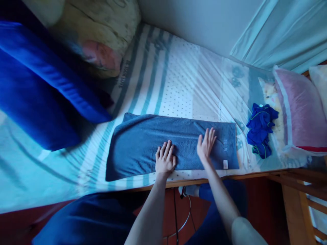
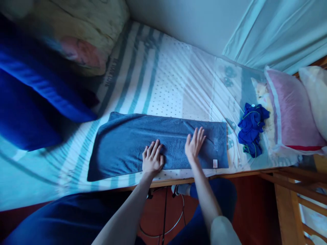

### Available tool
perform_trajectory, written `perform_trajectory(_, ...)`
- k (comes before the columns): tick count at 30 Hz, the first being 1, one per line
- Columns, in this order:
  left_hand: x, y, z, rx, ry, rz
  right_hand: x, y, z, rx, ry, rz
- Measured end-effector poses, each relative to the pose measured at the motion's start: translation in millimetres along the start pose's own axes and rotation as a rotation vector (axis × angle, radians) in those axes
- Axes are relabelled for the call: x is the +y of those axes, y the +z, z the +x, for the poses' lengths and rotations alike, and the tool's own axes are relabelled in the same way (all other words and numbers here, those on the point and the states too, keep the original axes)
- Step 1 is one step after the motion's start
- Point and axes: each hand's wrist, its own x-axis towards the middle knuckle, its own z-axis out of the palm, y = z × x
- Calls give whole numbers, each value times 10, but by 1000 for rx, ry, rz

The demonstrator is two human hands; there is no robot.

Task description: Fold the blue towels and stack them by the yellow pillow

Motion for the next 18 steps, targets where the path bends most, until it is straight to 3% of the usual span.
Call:
perform_trajectory(3,-2,-3,1,-6,-4,15,-498,168,-619,-79,0,29)
perform_trajectory(6,-10,-6,11,-11,-6,19,-684,274,-897,-136,25,7)
perform_trajectory(14,40,-66,-9,0,28,44,-655,325,-858,-34,19,69)
perform_trajectory(18,-269,-398,238,-105,102,-44,-665,381,-889,26,20,76)
